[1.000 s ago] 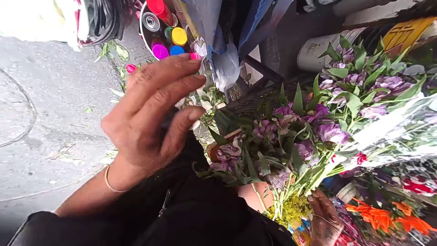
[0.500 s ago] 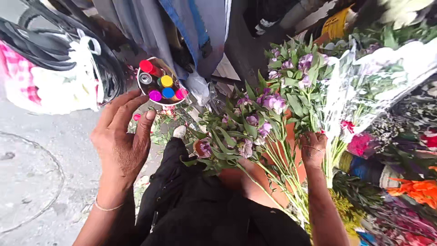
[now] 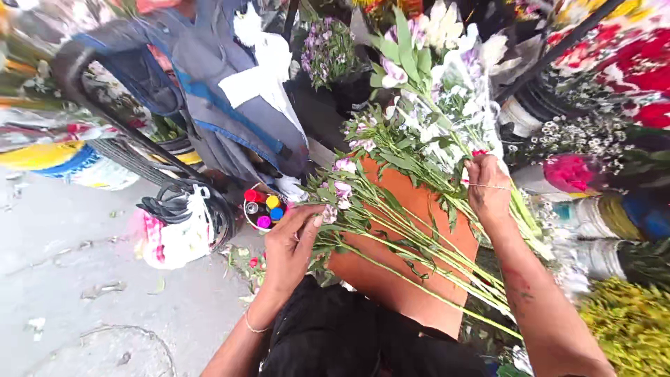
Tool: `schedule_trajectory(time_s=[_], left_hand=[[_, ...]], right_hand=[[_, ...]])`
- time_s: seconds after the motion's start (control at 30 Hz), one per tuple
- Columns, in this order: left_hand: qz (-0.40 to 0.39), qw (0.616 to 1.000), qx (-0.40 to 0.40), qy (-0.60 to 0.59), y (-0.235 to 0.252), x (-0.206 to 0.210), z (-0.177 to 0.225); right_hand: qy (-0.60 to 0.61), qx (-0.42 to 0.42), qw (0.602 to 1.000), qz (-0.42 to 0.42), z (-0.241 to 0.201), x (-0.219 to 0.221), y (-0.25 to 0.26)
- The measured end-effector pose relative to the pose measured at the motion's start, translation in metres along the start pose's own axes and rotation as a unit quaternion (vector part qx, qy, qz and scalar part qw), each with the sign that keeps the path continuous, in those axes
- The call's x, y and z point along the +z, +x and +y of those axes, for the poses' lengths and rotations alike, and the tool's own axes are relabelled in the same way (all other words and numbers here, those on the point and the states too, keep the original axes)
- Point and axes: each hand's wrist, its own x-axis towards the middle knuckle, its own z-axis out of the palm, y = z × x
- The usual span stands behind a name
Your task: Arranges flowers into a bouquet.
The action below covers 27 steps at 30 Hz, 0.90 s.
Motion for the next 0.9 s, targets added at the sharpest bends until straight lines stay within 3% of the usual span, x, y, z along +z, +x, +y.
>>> schedule_trajectory(time_s=[0.07, 0.17, 0.3, 0.37, 0.43, 0.5, 0.57, 0.67, 0.83, 0.9], left_hand=[[-0.061, 0.987, -0.025, -0.146, 0.019, 0.039, 0.022], [-0.113, 0.918, -0.142, -0.354, 0.049, 0.093, 0.061], [-0.043, 0.837, -0.207, -0.504, 0.054, 0.134, 0.105], [-0.063, 0.822, -0.205, -0.528, 0.04, 0.144, 0.115], [-0.132, 0.809, -0.199, -0.537, 0.024, 0.155, 0.124], [-0.214, 0.804, -0.179, -0.525, 0.01, 0.166, 0.139], [-0.27, 0.833, -0.113, -0.47, 0.001, 0.176, 0.157], [-0.291, 0.878, 0.001, -0.38, -0.004, 0.187, 0.172], [-0.347, 0.823, -0.031, -0.448, -0.019, 0.201, 0.19], [-0.35, 0.795, -0.032, -0.494, -0.02, 0.204, 0.191]], right_hand=[[-0.03, -0.068, 0.996, 0.053, -0.03, -0.031, -0.011], [-0.078, -0.14, 0.977, 0.14, -0.071, -0.065, -0.044], [-0.093, -0.133, 0.975, 0.151, -0.091, -0.087, -0.099], [-0.044, -0.074, 0.993, 0.079, -0.084, -0.102, -0.122], [0.062, -0.002, 0.998, -0.021, -0.077, -0.128, -0.136], [0.132, 0.016, 0.989, -0.061, -0.07, -0.151, -0.144], [0.173, 0.001, 0.983, -0.057, -0.061, -0.162, -0.153], [0.24, 0.03, 0.969, -0.044, -0.049, -0.165, -0.173], [0.187, 0.048, 0.981, 0.024, -0.044, -0.161, -0.205], [0.102, 0.04, 0.991, 0.072, -0.038, -0.155, -0.228]])
